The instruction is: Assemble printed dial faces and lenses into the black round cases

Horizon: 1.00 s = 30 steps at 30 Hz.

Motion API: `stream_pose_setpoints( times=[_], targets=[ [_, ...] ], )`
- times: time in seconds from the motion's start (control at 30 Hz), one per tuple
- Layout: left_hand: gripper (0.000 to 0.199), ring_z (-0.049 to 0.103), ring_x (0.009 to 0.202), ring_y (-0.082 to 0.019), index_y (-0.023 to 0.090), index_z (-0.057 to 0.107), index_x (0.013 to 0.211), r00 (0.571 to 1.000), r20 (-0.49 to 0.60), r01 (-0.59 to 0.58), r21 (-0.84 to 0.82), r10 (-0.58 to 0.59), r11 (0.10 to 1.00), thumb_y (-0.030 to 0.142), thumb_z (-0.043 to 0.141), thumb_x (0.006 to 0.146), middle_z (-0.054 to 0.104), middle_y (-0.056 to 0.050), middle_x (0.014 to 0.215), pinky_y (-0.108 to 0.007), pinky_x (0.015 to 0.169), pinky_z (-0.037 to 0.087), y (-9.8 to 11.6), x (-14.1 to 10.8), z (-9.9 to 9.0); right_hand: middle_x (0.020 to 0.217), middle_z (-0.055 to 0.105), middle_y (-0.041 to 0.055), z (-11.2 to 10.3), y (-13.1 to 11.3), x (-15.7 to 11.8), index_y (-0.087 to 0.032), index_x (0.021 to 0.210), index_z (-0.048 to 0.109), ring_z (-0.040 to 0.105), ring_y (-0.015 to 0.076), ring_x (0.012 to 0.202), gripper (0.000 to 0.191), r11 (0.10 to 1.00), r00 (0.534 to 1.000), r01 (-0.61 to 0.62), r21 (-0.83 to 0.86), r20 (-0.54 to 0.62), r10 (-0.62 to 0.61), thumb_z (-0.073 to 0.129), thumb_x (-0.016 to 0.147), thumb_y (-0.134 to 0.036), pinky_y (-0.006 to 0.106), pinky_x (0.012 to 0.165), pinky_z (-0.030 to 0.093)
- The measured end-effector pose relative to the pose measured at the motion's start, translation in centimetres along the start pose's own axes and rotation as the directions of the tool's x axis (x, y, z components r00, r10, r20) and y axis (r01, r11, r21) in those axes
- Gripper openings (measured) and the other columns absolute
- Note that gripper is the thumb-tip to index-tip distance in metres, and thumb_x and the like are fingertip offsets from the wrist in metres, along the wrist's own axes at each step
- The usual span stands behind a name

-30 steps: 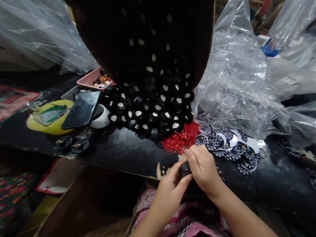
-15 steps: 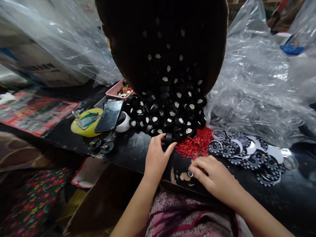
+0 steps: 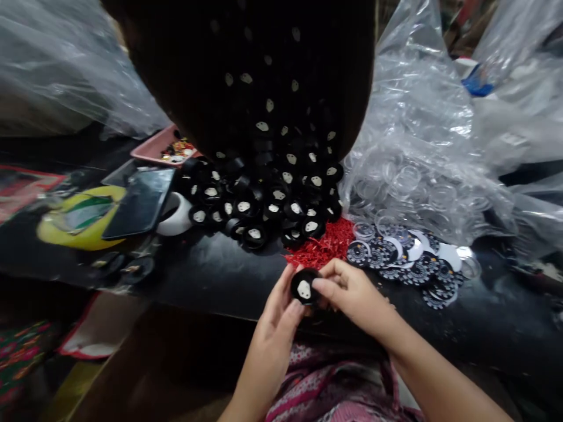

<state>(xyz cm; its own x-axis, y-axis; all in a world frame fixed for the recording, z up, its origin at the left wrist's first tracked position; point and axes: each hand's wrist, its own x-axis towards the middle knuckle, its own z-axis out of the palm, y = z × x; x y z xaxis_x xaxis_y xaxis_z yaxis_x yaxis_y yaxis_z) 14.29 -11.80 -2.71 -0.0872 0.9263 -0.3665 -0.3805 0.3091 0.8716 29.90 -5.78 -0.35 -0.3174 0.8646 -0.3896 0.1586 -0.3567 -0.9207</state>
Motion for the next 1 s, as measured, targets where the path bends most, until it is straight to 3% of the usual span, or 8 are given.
stream_pose_setpoints(
  times=[0.1, 0.23, 0.3, 0.37, 0.47, 0.67, 0.8, 1.0],
  targets=[
    [0.042, 0.059, 0.129, -0.027, 0.025, 0.068, 0.126, 0.979, -0.003, 0.200, -0.200, -0.205, 0.959, 0.039, 0.072, 0.086, 0.066, -0.008, 0.137, -0.030, 0.100, 0.053, -0.5, 0.5, 0.7, 0.080, 0.068, 0.0013, -0.5, 0.3, -0.9, -0.019, 0.090, 0.061, 0.064, 0.0152, 0.072, 0.025, 0.996, 0.998, 0.057, -0.073, -0.012, -0.058, 0.071, 0.083, -0.042, 0.027, 0.067, 0.049],
    [0.034, 0.069, 0.112, -0.026, 0.018, 0.070, 0.116, 0.957, 0.117, 0.290, -0.326, -0.266, 0.900, 0.036, 0.071, 0.087, 0.072, -0.012, 0.123, -0.031, 0.091, 0.059, -0.4, 0.9, 1.2, 0.091, 0.072, 0.0043, -3.2, -0.3, -1.2, -0.020, 0.099, 0.068, 0.067, 0.0196, 0.084, 0.022, 0.951, 0.993, 0.118, -0.286, 0.029, -0.115, 0.064, 0.091, -0.040, 0.034, 0.079, 0.051],
    [0.035, 0.072, 0.104, -0.025, 0.018, 0.067, 0.118, 0.961, 0.054, 0.271, -0.368, -0.270, 0.890, 0.035, 0.072, 0.087, 0.073, -0.012, 0.119, -0.033, 0.085, 0.060, -0.2, 0.8, 1.5, 0.104, 0.071, 0.0092, -4.9, -0.8, -0.7, -0.019, 0.107, 0.070, 0.065, 0.0257, 0.099, 0.024, 0.790, 0.970, 0.118, -0.601, -0.102, -0.222, 0.064, 0.092, -0.036, 0.042, 0.090, 0.049],
    [0.039, 0.074, 0.099, -0.024, 0.020, 0.063, 0.122, 0.953, 0.012, 0.283, -0.388, -0.302, 0.877, 0.036, 0.072, 0.087, 0.073, -0.012, 0.119, -0.032, 0.080, 0.061, -0.1, 0.6, 1.8, 0.113, 0.067, 0.0148, -6.2, -1.1, -0.1, -0.016, 0.116, 0.070, 0.060, 0.0343, 0.109, 0.031, 0.487, 0.920, -0.022, -0.873, -0.208, -0.333, 0.068, 0.090, -0.034, 0.052, 0.095, 0.044],
    [0.042, 0.074, 0.095, -0.022, 0.022, 0.060, 0.127, 0.941, 0.029, 0.320, -0.407, -0.338, 0.856, 0.036, 0.070, 0.089, 0.071, -0.012, 0.122, -0.029, 0.075, 0.060, 0.0, 0.6, 2.1, 0.116, 0.065, 0.0179, -7.0, -0.8, 0.6, -0.013, 0.120, 0.068, 0.058, 0.0402, 0.109, 0.039, 0.212, 0.911, -0.123, -0.969, -0.195, -0.363, 0.071, 0.087, -0.034, 0.058, 0.092, 0.043],
    [0.040, 0.071, 0.087, -0.016, 0.019, 0.063, 0.128, 0.947, 0.102, 0.315, -0.477, -0.304, 0.821, 0.038, 0.064, 0.093, 0.072, -0.013, 0.121, -0.025, 0.073, 0.057, 0.0, 0.6, 1.9, 0.103, 0.070, 0.0115, -7.6, 0.4, 0.4, -0.016, 0.107, 0.068, 0.063, 0.0314, 0.101, 0.021, 0.535, 0.859, -0.021, -0.845, -0.289, -0.422, 0.065, 0.086, -0.019, 0.051, 0.093, 0.045],
    [0.036, 0.072, 0.090, -0.017, 0.022, 0.064, 0.127, 0.947, 0.106, 0.314, -0.514, -0.304, 0.798, 0.036, 0.063, 0.094, 0.073, -0.011, 0.122, -0.025, 0.074, 0.058, 0.1, 0.5, 1.7, 0.087, 0.073, 0.0037, -8.7, 0.6, -0.3, -0.021, 0.110, 0.069, 0.068, 0.0216, 0.081, 0.022, 0.646, 0.861, 0.010, -0.764, -0.323, -0.394, 0.057, 0.093, -0.028, 0.039, 0.080, 0.051],
    [0.036, 0.066, 0.119, -0.031, 0.014, 0.071, 0.108, 0.952, 0.129, 0.303, -0.547, -0.279, 0.780, 0.044, 0.067, 0.089, 0.075, -0.015, 0.116, -0.041, 0.099, 0.056, 0.0, 0.7, 2.2, 0.098, 0.077, 0.0038, -9.0, 0.4, -1.2, -0.025, 0.117, 0.070, 0.071, 0.0224, 0.092, 0.030, 0.790, 0.832, 0.105, -0.604, -0.382, -0.403, 0.058, 0.093, -0.037, 0.036, 0.086, 0.051]
  ],
)
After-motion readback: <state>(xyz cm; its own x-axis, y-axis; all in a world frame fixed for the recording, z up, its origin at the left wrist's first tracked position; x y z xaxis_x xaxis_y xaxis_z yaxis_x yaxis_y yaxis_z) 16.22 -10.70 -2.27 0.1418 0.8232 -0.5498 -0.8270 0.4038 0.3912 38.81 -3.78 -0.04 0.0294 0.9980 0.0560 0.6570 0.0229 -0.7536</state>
